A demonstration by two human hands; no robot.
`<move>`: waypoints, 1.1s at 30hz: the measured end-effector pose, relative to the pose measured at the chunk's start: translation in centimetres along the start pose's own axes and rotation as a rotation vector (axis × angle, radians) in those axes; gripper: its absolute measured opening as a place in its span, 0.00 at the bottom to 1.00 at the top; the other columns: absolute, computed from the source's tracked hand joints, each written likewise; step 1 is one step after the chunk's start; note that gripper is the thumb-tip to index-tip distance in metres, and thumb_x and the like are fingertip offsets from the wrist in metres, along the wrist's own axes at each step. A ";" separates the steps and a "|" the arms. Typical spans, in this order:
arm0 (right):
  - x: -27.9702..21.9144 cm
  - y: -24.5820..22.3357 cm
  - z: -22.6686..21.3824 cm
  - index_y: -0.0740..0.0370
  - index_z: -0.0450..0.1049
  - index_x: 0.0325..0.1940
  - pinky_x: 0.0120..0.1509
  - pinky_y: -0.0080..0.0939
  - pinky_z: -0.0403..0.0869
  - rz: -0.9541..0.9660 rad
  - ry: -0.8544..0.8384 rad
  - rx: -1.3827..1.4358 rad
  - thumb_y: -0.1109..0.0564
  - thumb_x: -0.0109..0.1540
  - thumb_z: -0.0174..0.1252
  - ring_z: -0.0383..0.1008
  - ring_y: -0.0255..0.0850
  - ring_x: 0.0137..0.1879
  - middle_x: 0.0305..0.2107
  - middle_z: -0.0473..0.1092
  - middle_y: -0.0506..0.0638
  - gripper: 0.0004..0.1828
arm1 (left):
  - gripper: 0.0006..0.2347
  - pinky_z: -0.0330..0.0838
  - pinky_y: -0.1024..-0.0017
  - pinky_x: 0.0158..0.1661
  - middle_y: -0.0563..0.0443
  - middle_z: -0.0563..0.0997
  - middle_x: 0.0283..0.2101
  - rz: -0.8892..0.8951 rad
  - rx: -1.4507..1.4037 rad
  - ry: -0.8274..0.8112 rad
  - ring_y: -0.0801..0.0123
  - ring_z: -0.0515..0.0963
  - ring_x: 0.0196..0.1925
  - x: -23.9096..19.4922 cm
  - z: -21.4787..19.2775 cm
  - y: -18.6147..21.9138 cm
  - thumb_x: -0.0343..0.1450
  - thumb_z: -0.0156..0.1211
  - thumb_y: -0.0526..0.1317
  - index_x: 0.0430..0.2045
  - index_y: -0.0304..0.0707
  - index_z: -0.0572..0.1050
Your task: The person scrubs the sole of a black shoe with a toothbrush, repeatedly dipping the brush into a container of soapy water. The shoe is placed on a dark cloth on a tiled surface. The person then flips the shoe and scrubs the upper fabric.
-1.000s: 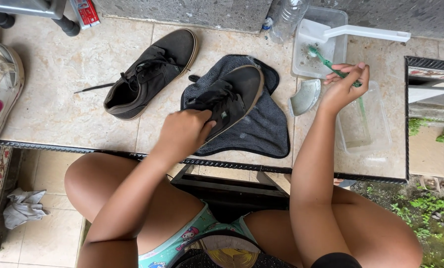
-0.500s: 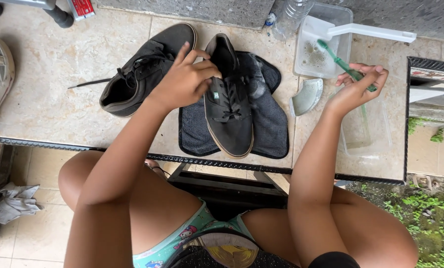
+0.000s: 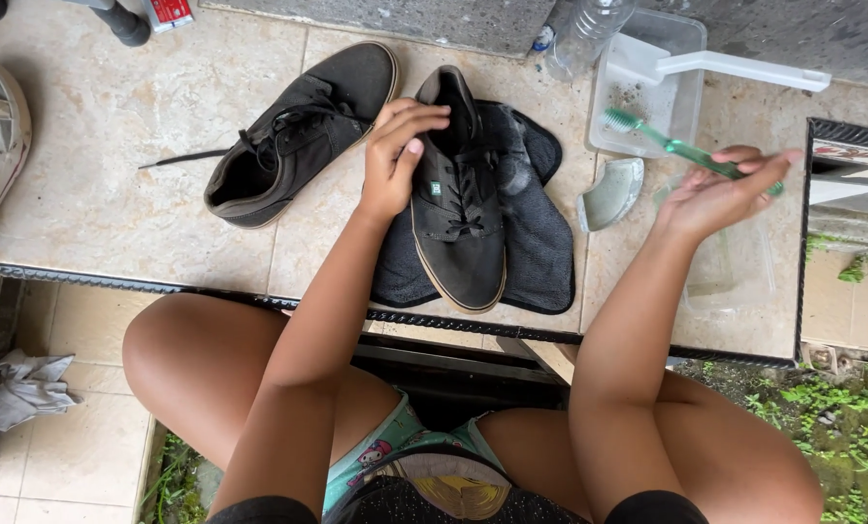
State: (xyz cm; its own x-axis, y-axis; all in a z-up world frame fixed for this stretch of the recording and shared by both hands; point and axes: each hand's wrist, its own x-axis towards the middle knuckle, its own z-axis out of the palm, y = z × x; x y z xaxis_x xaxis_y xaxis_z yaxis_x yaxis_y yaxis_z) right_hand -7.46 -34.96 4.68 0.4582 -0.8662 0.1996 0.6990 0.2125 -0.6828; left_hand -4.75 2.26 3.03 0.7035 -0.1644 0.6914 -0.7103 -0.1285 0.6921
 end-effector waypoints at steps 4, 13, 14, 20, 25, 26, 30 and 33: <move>-2.6 1.4 0.6 0.55 0.73 0.39 0.15 0.25 0.65 0.436 -0.646 0.168 0.45 0.74 0.48 0.67 0.29 0.17 0.18 0.68 0.42 0.17 | 0.29 0.66 0.57 0.61 0.43 0.84 0.48 -0.098 -0.063 0.076 0.53 0.75 0.56 -0.4 0.4 -1.0 0.82 0.29 0.55 0.37 0.33 0.82; -7.9 3.9 2.5 0.56 0.64 0.31 0.19 0.30 0.66 0.935 -1.187 -0.190 0.48 0.74 0.49 0.72 0.39 0.21 0.29 0.74 0.55 0.19 | 0.18 0.69 0.62 0.58 0.48 0.86 0.43 -0.180 -0.146 0.144 0.61 0.75 0.53 -0.4 0.8 -1.5 0.80 0.43 0.42 0.32 0.37 0.83; -7.4 3.8 2.2 0.57 0.67 0.31 0.20 0.25 0.69 0.968 -1.311 -0.110 0.47 0.74 0.50 0.75 0.36 0.23 0.28 0.76 0.55 0.19 | 0.18 0.70 0.62 0.58 0.49 0.86 0.42 -0.184 -0.140 0.149 0.61 0.77 0.52 -0.4 0.8 -1.4 0.80 0.43 0.42 0.31 0.38 0.83; -7.2 3.8 2.2 0.58 0.69 0.31 0.19 0.28 0.70 1.010 -1.299 -0.159 0.43 0.72 0.53 0.76 0.39 0.23 0.28 0.75 0.58 0.21 | 0.17 0.73 0.65 0.54 0.51 0.86 0.39 -0.209 -0.136 0.162 0.65 0.78 0.48 0.2 0.6 -1.4 0.80 0.44 0.43 0.29 0.40 0.83; -8.0 3.6 2.6 0.61 0.71 0.33 0.23 0.32 0.76 0.915 -1.277 -0.194 0.45 0.72 0.52 0.77 0.42 0.26 0.31 0.76 0.59 0.20 | 0.18 0.73 0.66 0.53 0.51 0.86 0.37 -0.211 -0.124 0.162 0.66 0.78 0.46 0.7 0.5 -1.1 0.80 0.44 0.42 0.28 0.39 0.83; -8.3 3.2 3.0 0.61 0.71 0.30 0.20 0.29 0.72 0.946 -1.314 -0.170 0.46 0.73 0.52 0.76 0.40 0.23 0.28 0.75 0.59 0.22 | 0.18 0.73 0.66 0.52 0.51 0.86 0.37 -0.209 -0.126 0.159 0.67 0.78 0.46 0.8 0.4 -1.0 0.80 0.44 0.43 0.27 0.39 0.82; -9.0 3.2 3.0 0.61 0.69 0.30 0.20 0.30 0.72 0.856 -1.266 -0.225 0.51 0.74 0.50 0.74 0.41 0.22 0.28 0.74 0.60 0.20 | 0.18 0.73 0.67 0.51 0.52 0.86 0.36 -0.213 -0.114 0.151 0.67 0.78 0.45 1.0 0.4 -0.8 0.80 0.44 0.44 0.26 0.40 0.82; -8.8 2.7 3.4 0.63 0.71 0.28 0.16 0.25 0.69 0.882 -1.358 -0.118 0.52 0.74 0.50 0.73 0.36 0.18 0.24 0.74 0.59 0.21 | 0.18 0.72 0.67 0.51 0.52 0.85 0.34 -0.206 -0.095 0.151 0.66 0.79 0.43 1.3 0.4 -0.6 0.80 0.43 0.42 0.25 0.39 0.81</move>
State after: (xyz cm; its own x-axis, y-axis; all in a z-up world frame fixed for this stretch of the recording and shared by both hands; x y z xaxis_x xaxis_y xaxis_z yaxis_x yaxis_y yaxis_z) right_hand -7.73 -25.23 3.49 0.8379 0.5290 0.1347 -0.0434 0.3105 -0.9496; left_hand -3.46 1.73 3.45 0.8338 0.0042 0.5521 -0.5512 -0.0507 0.8328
